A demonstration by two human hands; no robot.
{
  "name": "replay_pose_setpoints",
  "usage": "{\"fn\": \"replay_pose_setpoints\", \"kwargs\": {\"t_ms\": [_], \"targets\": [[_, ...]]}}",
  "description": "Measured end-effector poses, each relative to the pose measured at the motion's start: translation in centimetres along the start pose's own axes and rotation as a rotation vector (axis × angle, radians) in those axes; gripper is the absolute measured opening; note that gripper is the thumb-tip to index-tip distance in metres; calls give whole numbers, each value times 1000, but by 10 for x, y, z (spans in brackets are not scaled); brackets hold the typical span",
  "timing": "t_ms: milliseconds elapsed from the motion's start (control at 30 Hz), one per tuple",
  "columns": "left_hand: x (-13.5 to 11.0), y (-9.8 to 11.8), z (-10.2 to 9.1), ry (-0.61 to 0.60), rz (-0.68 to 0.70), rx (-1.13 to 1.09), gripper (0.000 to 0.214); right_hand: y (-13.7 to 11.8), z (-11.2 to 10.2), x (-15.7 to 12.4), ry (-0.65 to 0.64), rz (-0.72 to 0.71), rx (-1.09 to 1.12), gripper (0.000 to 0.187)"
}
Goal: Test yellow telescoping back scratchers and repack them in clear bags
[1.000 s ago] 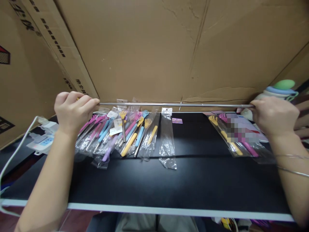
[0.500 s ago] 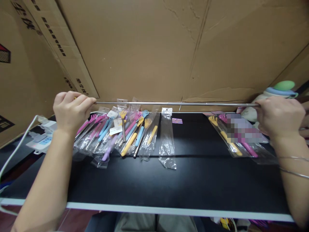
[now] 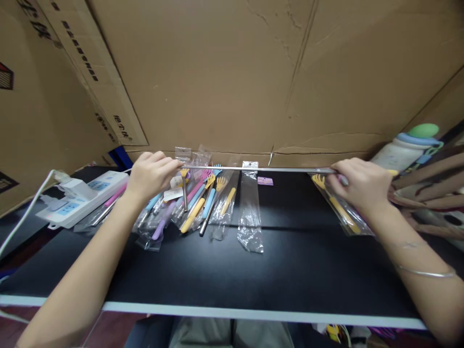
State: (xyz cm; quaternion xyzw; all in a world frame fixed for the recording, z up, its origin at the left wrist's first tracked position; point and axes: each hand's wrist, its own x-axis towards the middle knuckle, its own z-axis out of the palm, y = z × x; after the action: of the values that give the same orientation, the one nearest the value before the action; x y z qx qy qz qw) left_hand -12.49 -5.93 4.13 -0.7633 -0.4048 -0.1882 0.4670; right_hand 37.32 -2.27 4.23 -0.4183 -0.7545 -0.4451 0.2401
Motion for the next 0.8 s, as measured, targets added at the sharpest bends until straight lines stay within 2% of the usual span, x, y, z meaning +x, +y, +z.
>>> {"fn": "replay_pose_setpoints", "kwargs": {"t_ms": [167, 333, 633, 800], "targets": [[12, 27, -5, 35, 7, -57, 16, -33, -10, 7, 67, -45, 12, 15], [22, 57, -16, 34, 74, -112, 17, -66, -15, 9, 41, -79, 78, 18], [25, 68, -25, 29, 93, -142, 16, -83, -18, 8, 51, -97, 121, 18], [27, 93, -25, 39, 131, -236, 22, -111, -24, 8, -26, -130, 201, 21]]}}
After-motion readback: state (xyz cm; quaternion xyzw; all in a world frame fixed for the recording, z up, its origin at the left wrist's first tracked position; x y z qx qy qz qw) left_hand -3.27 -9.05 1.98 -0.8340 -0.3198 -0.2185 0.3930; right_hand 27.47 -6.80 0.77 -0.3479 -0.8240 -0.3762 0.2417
